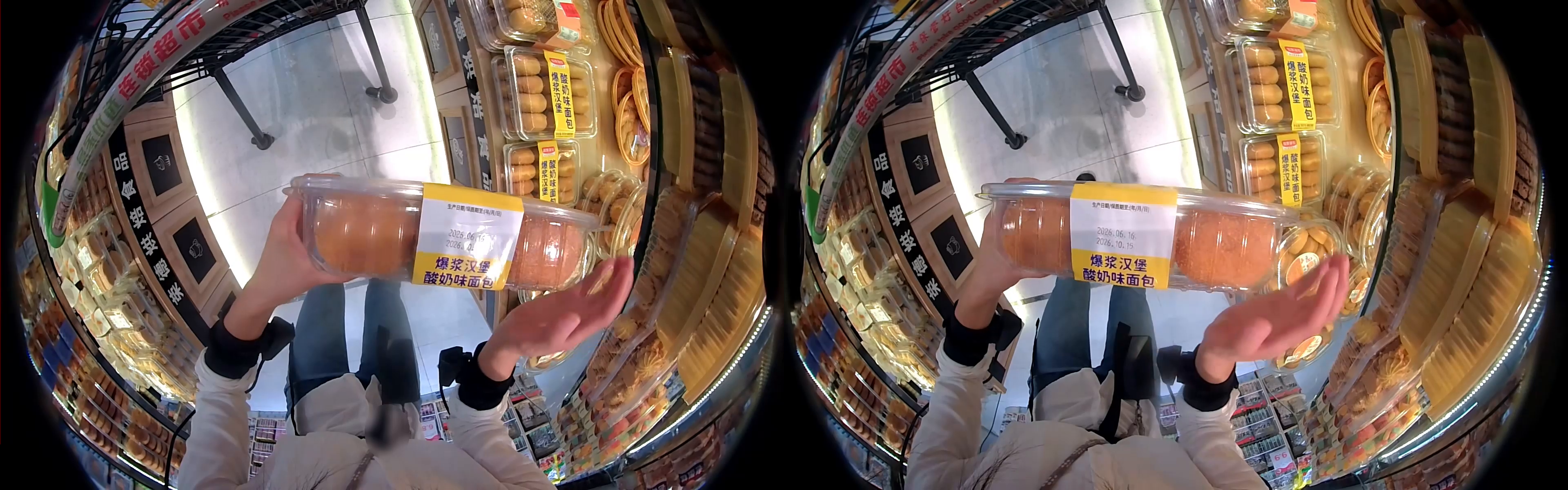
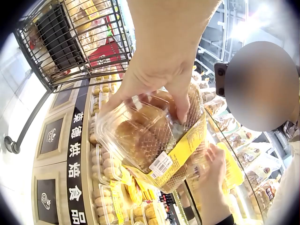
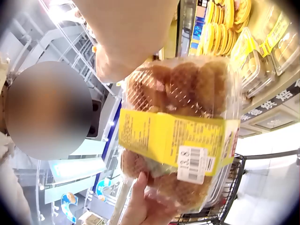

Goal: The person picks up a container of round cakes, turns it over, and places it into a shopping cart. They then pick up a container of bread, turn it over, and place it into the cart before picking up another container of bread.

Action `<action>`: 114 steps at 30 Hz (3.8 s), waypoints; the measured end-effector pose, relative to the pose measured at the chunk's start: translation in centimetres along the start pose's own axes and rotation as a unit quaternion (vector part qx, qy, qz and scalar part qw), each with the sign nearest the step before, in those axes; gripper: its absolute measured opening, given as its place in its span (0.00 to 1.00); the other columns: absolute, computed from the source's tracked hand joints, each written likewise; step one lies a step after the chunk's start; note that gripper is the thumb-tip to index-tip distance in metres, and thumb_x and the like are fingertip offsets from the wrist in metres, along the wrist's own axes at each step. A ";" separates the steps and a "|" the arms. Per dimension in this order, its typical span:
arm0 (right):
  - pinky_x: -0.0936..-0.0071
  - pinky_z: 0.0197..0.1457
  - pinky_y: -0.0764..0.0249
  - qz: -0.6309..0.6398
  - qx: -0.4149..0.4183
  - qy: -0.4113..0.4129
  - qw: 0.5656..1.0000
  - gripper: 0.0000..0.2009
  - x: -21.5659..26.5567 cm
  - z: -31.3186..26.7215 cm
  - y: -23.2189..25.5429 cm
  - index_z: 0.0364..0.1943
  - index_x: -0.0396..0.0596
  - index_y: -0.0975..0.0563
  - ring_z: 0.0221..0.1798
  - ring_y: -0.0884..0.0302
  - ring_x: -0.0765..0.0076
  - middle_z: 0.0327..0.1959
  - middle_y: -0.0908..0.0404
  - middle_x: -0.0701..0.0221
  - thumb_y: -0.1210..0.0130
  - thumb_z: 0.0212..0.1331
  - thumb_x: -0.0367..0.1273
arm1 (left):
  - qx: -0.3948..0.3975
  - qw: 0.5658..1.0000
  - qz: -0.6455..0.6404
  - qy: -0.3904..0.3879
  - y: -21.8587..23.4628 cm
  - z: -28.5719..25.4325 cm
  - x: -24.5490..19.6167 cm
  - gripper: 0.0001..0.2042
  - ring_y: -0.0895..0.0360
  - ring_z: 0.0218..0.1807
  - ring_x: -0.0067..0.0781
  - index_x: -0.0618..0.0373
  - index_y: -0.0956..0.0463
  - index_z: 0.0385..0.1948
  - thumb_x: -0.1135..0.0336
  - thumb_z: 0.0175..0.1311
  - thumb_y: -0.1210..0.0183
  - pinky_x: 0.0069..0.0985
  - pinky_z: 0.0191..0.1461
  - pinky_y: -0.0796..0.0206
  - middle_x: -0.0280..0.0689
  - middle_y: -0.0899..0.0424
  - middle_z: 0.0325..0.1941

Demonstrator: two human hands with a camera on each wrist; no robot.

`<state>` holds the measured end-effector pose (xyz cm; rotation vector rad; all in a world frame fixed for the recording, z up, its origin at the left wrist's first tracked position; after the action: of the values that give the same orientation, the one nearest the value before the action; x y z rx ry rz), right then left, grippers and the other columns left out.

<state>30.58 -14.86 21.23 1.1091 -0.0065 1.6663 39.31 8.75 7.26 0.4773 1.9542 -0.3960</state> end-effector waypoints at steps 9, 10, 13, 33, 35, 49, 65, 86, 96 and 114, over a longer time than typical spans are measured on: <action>0.65 0.55 0.37 0.227 0.050 -0.328 0.916 0.43 -10.2 -6.6 -1.3 0.55 0.32 0.43 0.53 0.35 0.60 0.54 0.37 0.56 0.56 0.48 0.60 | 0.012 0.999 0.036 0.005 0.2 0.1 0.5 0.38 0.33 0.51 0.28 0.57 0.39 0.47 0.69 0.25 0.28 0.25 0.56 0.43 0.36 0.32 0.45; 0.66 0.55 0.36 0.223 0.047 -0.332 0.915 0.44 -10.1 -6.7 -1.2 0.55 0.32 0.42 0.53 0.35 0.61 0.53 0.37 0.56 0.56 0.47 0.61 | 0.015 0.999 0.050 0.002 0.1 0.2 0.4 0.38 0.33 0.51 0.28 0.57 0.39 0.47 0.69 0.25 0.28 0.25 0.56 0.43 0.36 0.32 0.45; 0.66 0.53 0.35 0.193 0.032 -0.327 0.925 0.46 -10.3 -7.2 -0.8 0.55 0.32 0.43 0.52 0.34 0.62 0.53 0.36 0.58 0.58 0.44 0.64 | 0.023 0.999 0.022 0.006 -0.2 0.5 0.5 0.38 0.34 0.51 0.27 0.57 0.39 0.47 0.69 0.25 0.28 0.24 0.56 0.43 0.35 0.32 0.46; 0.66 0.53 0.34 0.209 -0.034 -0.344 0.915 0.33 -11.7 -9.8 1.5 0.55 0.36 0.41 0.51 0.33 0.62 0.52 0.35 0.60 0.52 0.51 0.47 | 0.047 0.998 -0.001 0.037 -1.4 0.9 -0.1 0.39 0.34 0.51 0.26 0.57 0.38 0.48 0.70 0.25 0.28 0.23 0.55 0.42 0.33 0.32 0.46; 0.66 0.53 0.34 0.230 -0.038 -0.356 0.905 0.34 -11.8 -9.9 1.4 0.55 0.36 0.41 0.52 0.33 0.62 0.52 0.35 0.60 0.52 0.50 0.49 | 0.045 0.998 -0.002 0.046 -1.4 0.9 0.0 0.39 0.34 0.51 0.26 0.57 0.38 0.48 0.69 0.25 0.28 0.23 0.55 0.42 0.34 0.32 0.46; 0.65 0.54 0.35 0.203 -0.024 -0.364 0.909 0.46 -11.3 -9.5 1.1 0.55 0.35 0.42 0.53 0.34 0.61 0.53 0.36 0.59 0.52 0.42 0.63 | 0.047 0.998 -0.025 0.046 -1.4 0.9 0.8 0.41 0.34 0.51 0.27 0.57 0.39 0.50 0.67 0.24 0.27 0.23 0.56 0.43 0.34 0.32 0.47; 0.65 0.54 0.34 0.180 -0.025 -0.361 0.915 0.48 -10.6 -9.1 1.1 0.55 0.33 0.42 0.54 0.35 0.61 0.53 0.37 0.59 0.53 0.39 0.65 | 0.050 0.997 -0.021 0.049 -1.5 0.5 0.6 0.40 0.34 0.51 0.27 0.56 0.39 0.49 0.68 0.26 0.28 0.24 0.56 0.42 0.34 0.31 0.47; 0.65 0.53 0.33 0.187 -0.020 -0.352 0.917 0.48 -10.7 -9.0 1.0 0.55 0.33 0.42 0.52 0.34 0.62 0.52 0.36 0.58 0.53 0.39 0.65 | 0.051 0.998 -0.003 0.049 -1.6 0.7 0.4 0.40 0.33 0.52 0.27 0.56 0.39 0.50 0.67 0.26 0.27 0.25 0.56 0.42 0.35 0.31 0.48; 0.66 0.53 0.33 0.198 -0.021 -0.365 0.910 0.46 -10.8 -9.0 0.7 0.55 0.34 0.42 0.52 0.33 0.62 0.52 0.36 0.59 0.53 0.43 0.62 | 0.051 0.998 -0.002 0.042 -1.4 0.8 0.6 0.40 0.34 0.52 0.28 0.57 0.39 0.50 0.67 0.25 0.27 0.24 0.56 0.42 0.35 0.31 0.47; 0.66 0.53 0.33 0.203 -0.017 -0.345 0.916 0.45 -11.3 -9.1 0.8 0.55 0.33 0.42 0.52 0.33 0.62 0.52 0.35 0.59 0.54 0.44 0.62 | 0.050 0.997 -0.030 0.057 -1.6 1.0 0.6 0.40 0.34 0.51 0.27 0.57 0.39 0.49 0.68 0.25 0.27 0.24 0.56 0.42 0.34 0.32 0.47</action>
<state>23.83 -19.08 9.08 1.7004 -0.7626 1.5227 39.05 7.01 6.40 0.5166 2.0698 -0.5173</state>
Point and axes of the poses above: each hand's wrist, its own z-axis towards the middle knuckle, its own y-axis out of the back of the hand, x = y × z, the point moved 10 cm from there along z, towards the middle knuckle
